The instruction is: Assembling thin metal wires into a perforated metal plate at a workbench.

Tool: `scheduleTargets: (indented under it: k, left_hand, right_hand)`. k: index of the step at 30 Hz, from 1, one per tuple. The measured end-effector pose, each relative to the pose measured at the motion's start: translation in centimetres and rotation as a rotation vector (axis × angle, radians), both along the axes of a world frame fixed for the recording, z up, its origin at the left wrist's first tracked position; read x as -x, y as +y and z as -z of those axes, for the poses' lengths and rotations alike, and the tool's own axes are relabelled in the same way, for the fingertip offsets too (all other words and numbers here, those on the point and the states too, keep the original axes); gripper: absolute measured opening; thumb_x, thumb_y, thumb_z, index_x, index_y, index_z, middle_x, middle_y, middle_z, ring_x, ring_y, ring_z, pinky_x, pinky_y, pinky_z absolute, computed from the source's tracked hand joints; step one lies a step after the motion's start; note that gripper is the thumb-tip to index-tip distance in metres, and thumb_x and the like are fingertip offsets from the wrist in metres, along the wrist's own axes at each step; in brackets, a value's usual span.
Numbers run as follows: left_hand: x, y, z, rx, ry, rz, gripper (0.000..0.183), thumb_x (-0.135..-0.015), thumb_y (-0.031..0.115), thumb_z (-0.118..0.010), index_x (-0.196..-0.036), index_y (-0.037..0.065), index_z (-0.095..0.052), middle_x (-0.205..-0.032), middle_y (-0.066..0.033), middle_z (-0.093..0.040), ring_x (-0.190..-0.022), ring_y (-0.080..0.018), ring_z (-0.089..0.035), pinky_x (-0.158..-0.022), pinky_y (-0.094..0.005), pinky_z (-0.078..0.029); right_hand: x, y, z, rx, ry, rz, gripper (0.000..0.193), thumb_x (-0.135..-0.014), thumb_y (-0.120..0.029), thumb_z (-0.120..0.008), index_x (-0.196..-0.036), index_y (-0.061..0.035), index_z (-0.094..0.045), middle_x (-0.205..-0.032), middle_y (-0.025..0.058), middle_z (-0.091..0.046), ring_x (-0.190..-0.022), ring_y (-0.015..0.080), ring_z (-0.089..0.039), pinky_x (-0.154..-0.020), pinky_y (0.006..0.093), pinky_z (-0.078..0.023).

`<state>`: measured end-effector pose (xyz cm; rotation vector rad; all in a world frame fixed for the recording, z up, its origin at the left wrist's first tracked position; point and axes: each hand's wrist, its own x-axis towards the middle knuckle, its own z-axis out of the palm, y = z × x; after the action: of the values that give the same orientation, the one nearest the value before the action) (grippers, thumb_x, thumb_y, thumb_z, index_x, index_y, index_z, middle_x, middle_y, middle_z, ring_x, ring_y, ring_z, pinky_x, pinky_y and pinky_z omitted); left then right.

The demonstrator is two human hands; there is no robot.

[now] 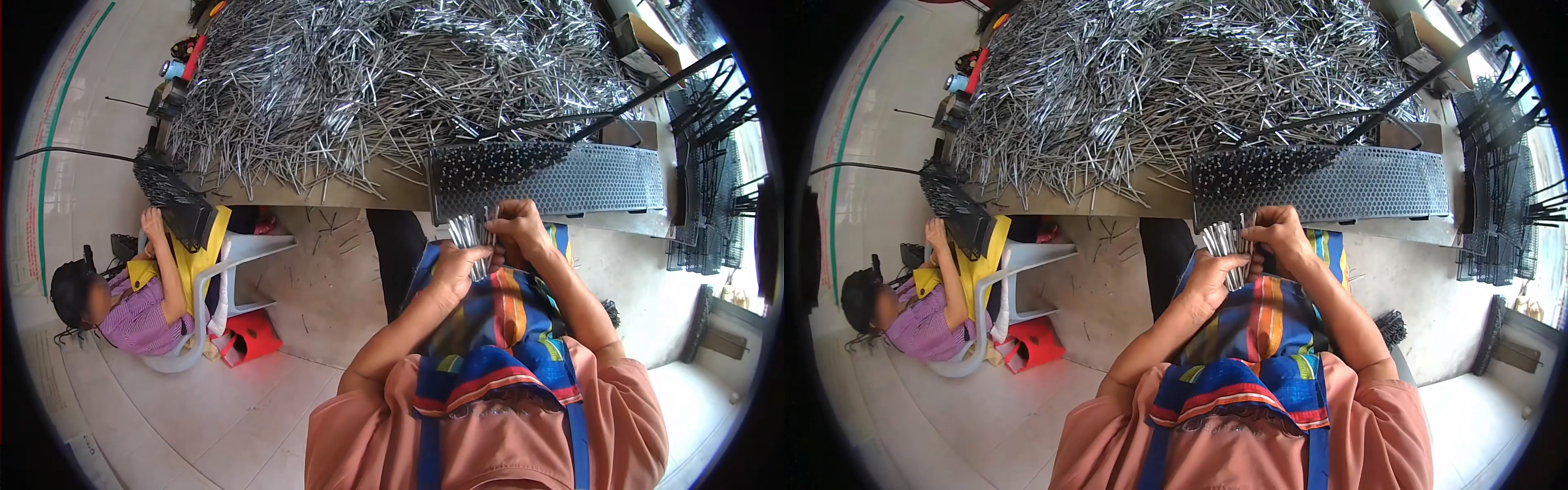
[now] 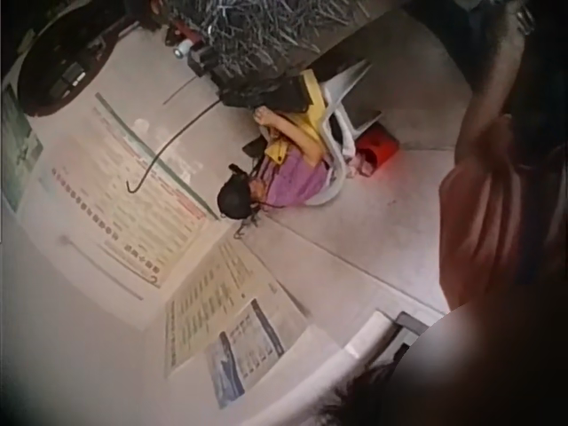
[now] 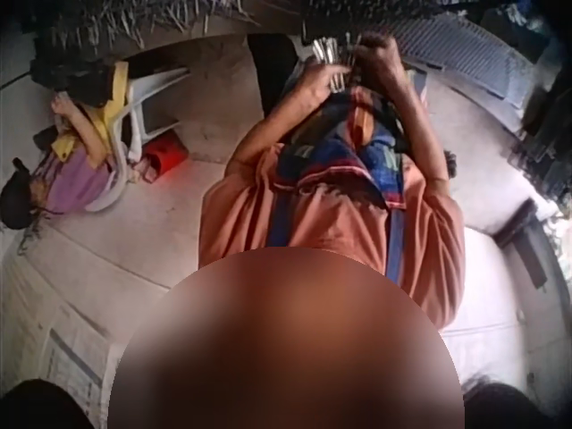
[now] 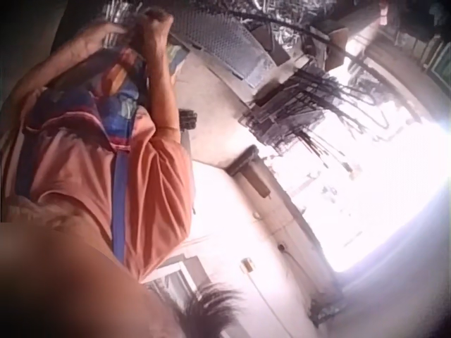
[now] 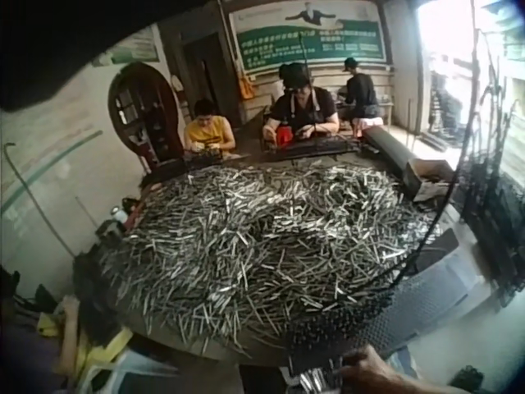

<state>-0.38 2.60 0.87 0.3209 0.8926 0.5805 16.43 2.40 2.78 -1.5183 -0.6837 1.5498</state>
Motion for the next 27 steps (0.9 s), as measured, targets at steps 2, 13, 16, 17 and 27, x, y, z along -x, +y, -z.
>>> scheduleTargets:
  k: [2,13,16,17,27]
  left_hand:
    - [-0.3,0.0,-0.3,0.01,0.002,0.036,0.024,-0.083,-0.008,-0.062,-0.106,-0.003,-0.065,-0.089,-0.0174,-0.071,-0.073,-0.026,-0.072,-0.064,-0.036,-0.062]
    - [0.3,-0.5,1.8,0.097,0.099,-0.09,0.015,-0.087,0.001,-0.063,-0.101,-0.002,-0.067,-0.087,-0.0149,-0.072,-0.073,-0.0259,-0.072,-0.06,-0.0341,-0.058]
    - [-0.2,-0.5,0.4,0.004,0.116,-0.031,0.021,-0.087,-0.001,-0.059,-0.107,-0.001,-0.065,-0.091,-0.0155,-0.071,-0.077,-0.026,-0.071,-0.065,-0.0363,-0.06]
    - [-0.4,-0.4,0.4,0.0,0.099,-0.049,0.02,-0.086,-0.002,-0.059,-0.105,-0.004,-0.065,-0.09,-0.0166,-0.071,-0.074,-0.0258,-0.07,-0.065,-0.0351,-0.059]
    - [-0.7,-0.5,1.8,0.116,0.113,-0.078,0.016,-0.084,-0.003,-0.064,-0.1,-0.003,-0.066,-0.087,-0.0167,-0.072,-0.07,-0.0244,-0.071,-0.059,-0.0346,-0.059]
  right_hand:
    - [-0.9,-0.2,0.3,-0.015,0.091,-0.021,0.009,-0.078,-0.009,-0.075,-0.075,-0.0034,-0.069,-0.061,-0.002,-0.059,-0.047,0.0037,-0.044,-0.043,0.0223,-0.03]
    - [-1.9,1.0,0.2,-0.39,-0.327,0.426,0.001,-0.084,-0.003,-0.071,-0.084,-0.0019,-0.07,-0.068,-0.0046,-0.059,-0.057,0.0023,-0.047,-0.051,0.0199,-0.036]
    - [-2.6,1.4,0.4,-0.571,-0.539,0.393,0.004,-0.085,0.001,-0.07,-0.088,-0.0012,-0.071,-0.074,-0.0041,-0.06,-0.06,0.0018,-0.048,-0.052,0.0184,-0.036]
    - [-2.5,1.5,0.5,-0.646,-0.595,0.364,0.004,-0.084,0.002,-0.07,-0.088,-0.0001,-0.07,-0.075,-0.003,-0.06,-0.062,0.0023,-0.049,-0.054,0.0184,-0.037]
    - [-1.9,2.0,0.2,-0.715,-0.818,0.223,0.01,-0.078,0.005,-0.073,-0.087,0.002,-0.07,-0.078,0.0059,-0.064,-0.066,0.009,-0.057,-0.059,0.0225,-0.044]
